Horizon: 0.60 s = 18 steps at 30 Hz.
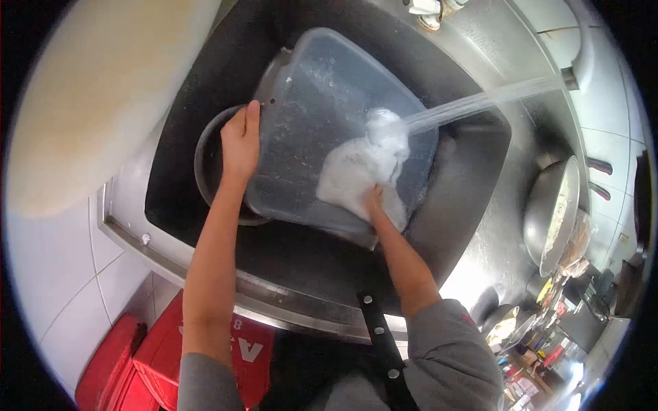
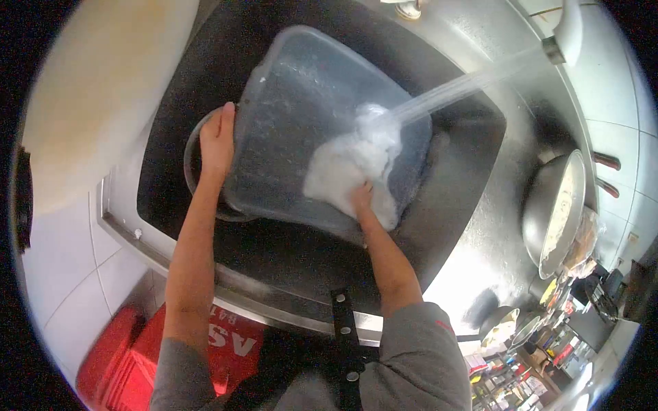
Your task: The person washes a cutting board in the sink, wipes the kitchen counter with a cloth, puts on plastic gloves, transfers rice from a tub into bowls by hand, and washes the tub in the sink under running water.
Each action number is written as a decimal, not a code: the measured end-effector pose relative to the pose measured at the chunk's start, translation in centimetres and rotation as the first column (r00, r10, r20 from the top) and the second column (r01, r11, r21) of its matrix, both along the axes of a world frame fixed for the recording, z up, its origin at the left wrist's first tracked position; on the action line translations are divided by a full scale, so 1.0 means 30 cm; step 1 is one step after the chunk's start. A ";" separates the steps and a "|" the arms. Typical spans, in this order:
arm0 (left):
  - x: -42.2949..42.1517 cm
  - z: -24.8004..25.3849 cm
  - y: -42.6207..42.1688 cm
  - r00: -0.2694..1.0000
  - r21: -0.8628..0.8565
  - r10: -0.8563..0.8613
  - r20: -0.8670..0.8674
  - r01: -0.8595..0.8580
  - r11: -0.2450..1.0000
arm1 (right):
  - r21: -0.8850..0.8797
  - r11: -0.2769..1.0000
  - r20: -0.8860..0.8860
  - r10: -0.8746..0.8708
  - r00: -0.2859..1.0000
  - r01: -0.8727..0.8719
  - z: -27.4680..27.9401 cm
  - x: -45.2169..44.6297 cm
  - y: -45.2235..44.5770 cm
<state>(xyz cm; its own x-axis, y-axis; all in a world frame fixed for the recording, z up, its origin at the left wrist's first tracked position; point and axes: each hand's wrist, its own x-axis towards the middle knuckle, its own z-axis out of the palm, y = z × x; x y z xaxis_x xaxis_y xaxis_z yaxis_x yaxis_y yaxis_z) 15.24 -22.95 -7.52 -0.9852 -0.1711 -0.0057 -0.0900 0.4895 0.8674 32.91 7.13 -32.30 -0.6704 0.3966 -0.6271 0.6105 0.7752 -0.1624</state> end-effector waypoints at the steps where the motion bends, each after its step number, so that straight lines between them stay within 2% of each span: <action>1: 0.002 0.003 -0.003 0.999 0.049 0.003 0.050 -0.006 0.999 | -0.001 1.000 -0.009 0.001 1.000 -0.001 0.034 -0.002 -0.033; 2: 0.000 0.006 -0.007 0.999 0.049 0.004 0.038 -0.005 0.999 | -0.278 0.960 -0.023 0.023 0.999 -0.028 0.067 -0.013 -0.058; 3: 0.002 0.012 -0.008 0.992 0.186 0.037 0.124 -0.059 0.981 | -0.525 0.848 -0.058 0.052 0.997 -0.075 0.133 -0.025 -0.091; 4: 0.007 0.012 -0.008 0.975 0.314 0.055 0.215 -0.122 0.942 | -0.746 0.661 -0.060 0.061 0.996 -0.085 0.197 -0.037 -0.123; 5: 0.002 -0.019 -0.022 0.977 0.314 0.054 0.207 -0.119 0.942 | -0.835 0.544 -0.072 0.043 0.997 -0.083 0.445 -0.092 -0.215; 6: -0.007 -0.065 -0.041 0.975 0.423 -0.007 0.223 -0.091 0.902 | -0.908 0.413 -0.070 0.026 0.997 -0.074 0.717 -0.154 -0.314; 7: -0.013 -0.088 -0.051 0.970 0.528 -0.070 0.233 -0.066 0.847 | -0.853 0.415 -0.340 0.020 0.940 -0.317 0.763 -0.144 -0.393; 8: -0.008 -0.062 -0.042 0.971 0.531 -0.071 0.230 -0.064 0.845 | -0.720 0.450 -0.588 0.009 0.809 -0.529 0.810 -0.134 -0.473; 10: 0.014 0.009 -0.007 0.948 0.843 -0.189 0.254 -0.122 0.525 | -0.439 0.617 -0.864 -0.092 0.494 -0.653 0.843 -0.145 -0.618; 11: 0.011 -0.032 -0.037 0.948 0.843 -0.191 0.254 -0.120 0.525 | -0.327 0.708 -0.915 -0.072 0.397 -0.626 0.820 -0.190 -0.664; 12: -0.001 -0.106 -0.095 0.886 0.983 -0.454 0.095 -0.012 0.182 | -0.214 0.785 -0.954 -0.041 0.296 -0.581 0.790 -0.280 -0.681; 13: -0.002 -0.151 -0.129 0.772 0.980 -0.620 -0.140 0.016 -0.201 | -0.047 0.816 -0.975 0.088 0.205 -0.576 0.777 -0.393 -0.672; 14: 0.017 -0.094 -0.097 0.773 0.980 -0.620 -0.133 0.010 -0.198 | 0.119 0.822 -0.968 0.221 0.118 -0.557 0.776 -0.514 -0.658; 15: 0.036 0.032 -0.032 0.851 0.953 -0.483 0.205 -0.061 0.297 | 0.075 0.837 -0.989 0.134 0.069 -0.542 0.794 -0.614 -0.615; 16: 0.048 0.118 0.011 0.878 0.687 -0.195 0.437 -0.185 0.703 | 0.180 0.890 -0.981 0.194 -0.011 -0.418 0.716 -0.760 -0.581; 17: 0.047 0.136 0.021 0.893 0.751 -0.295 0.339 -0.067 0.657 | 0.077 0.936 -0.995 0.093 0.032 -0.343 0.710 -0.852 -0.544; 18: 0.042 0.128 0.022 0.893 0.750 -0.302 0.334 -0.058 0.659 | -0.027 0.966 -0.998 -0.011 0.061 -0.257 0.716 -0.929 -0.497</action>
